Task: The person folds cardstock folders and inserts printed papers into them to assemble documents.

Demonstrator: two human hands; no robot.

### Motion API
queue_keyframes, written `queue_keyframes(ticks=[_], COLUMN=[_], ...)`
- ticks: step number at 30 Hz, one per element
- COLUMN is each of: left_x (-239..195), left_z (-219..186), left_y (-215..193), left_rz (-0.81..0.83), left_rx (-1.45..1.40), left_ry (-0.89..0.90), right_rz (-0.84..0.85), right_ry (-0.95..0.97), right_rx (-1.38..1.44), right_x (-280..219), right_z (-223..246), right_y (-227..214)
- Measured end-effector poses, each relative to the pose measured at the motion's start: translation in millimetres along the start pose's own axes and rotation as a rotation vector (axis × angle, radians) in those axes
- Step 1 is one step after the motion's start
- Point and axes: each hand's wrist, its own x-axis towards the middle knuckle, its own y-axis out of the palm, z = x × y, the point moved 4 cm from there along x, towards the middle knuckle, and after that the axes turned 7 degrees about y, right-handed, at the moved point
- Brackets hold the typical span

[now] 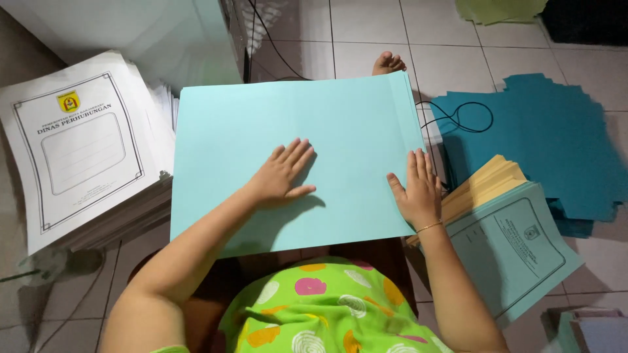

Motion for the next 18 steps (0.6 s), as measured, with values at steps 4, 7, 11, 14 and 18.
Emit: queue_keyframes(ticks=[4,7,11,14,18], left_x=[91.9,109.3,65.7,-2.0,-76.7], left_z=[111.8,134.8,54.5,-37.1,-120.4], left_y=[31.7,29.9,18.6,-9.6,-31.8], left_rz=[0.01,0.014,0.032,0.061,0.062], left_rx=[-0.033,-0.069,-0.072,-0.089,-0.187], left_ry=[-0.241,-0.513,-0.375,-0.113,0.278], right_rz=[-0.011,-0.008,-0.009,-0.004,0.0], right_ry=[0.009,0.01,0.001,0.012,0.014], right_rx=[-0.011,0.008,0.03,0.02,-0.015], right_x=[1.7,5.9,0.5,-1.6,-2.1], right_z=[0.2,-1.0,2.2,4.2,8.4], right_y=[-1.0,-2.7,-3.5,-4.8,-7.1])
